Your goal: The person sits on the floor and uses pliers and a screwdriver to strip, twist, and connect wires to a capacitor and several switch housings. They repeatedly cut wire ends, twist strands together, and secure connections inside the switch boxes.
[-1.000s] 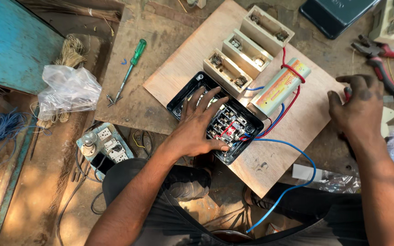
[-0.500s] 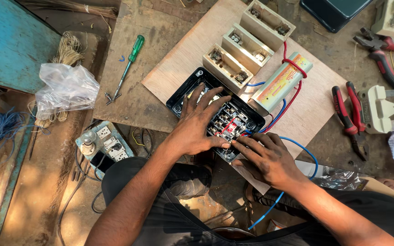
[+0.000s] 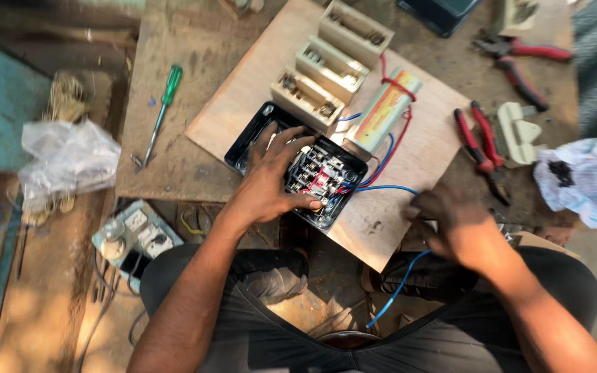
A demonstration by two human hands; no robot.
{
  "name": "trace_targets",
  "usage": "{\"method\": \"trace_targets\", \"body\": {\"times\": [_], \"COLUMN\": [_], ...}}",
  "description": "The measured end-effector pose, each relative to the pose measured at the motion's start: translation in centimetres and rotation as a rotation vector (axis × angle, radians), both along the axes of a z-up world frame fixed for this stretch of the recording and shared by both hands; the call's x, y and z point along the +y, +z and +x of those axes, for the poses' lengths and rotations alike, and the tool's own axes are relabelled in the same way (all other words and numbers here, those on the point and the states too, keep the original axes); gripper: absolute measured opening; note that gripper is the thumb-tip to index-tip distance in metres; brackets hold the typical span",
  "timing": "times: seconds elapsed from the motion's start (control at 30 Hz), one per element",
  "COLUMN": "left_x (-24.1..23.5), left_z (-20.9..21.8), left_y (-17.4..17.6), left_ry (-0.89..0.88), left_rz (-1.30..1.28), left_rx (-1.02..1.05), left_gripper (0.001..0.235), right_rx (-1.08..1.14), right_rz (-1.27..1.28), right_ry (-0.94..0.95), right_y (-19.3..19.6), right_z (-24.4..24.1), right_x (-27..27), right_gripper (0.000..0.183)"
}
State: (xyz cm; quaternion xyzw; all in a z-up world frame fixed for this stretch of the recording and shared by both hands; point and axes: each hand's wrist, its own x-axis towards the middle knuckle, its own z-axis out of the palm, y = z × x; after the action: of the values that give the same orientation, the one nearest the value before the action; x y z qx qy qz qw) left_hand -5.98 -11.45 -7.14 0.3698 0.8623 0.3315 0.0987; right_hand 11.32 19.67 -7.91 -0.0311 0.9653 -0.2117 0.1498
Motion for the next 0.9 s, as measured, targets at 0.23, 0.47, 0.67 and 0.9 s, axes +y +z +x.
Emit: {"method": "trace_targets", "body": {"times": [0.23, 0.47, 0.67, 0.9], "left_x": [0.3, 1.7, 4.8, 9.5], "left_z": [0.4, 3.9, 9.7, 10.8], "left_y": [1.1, 2.4, -0.8, -3.5], "left_ry": [0.068, 0.109, -0.097, -0.060], "left_rz": [0.026, 0.516, 0.068, -0.292], "left_rx": [0.109, 0.231, 0.541, 0.764], "left_gripper": [0.100, 0.028, 0.044, 0.055], "right_rx": [-0.114, -0.412, 0.036, 0.700], "right_rz": [0.445, 0.179, -0.426, -1.373], "right_ry": [0.475, 0.518, -0.012, -0.612], "right_y": [-14.8, -15.6, 0.0, 10.7], "right_z": [12.3, 9.9, 9.7, 6.1], "right_x": [-2.6, -2.1, 4.6, 8.4], "right_gripper": [0.046, 0.028, 0.012, 0.024]}}
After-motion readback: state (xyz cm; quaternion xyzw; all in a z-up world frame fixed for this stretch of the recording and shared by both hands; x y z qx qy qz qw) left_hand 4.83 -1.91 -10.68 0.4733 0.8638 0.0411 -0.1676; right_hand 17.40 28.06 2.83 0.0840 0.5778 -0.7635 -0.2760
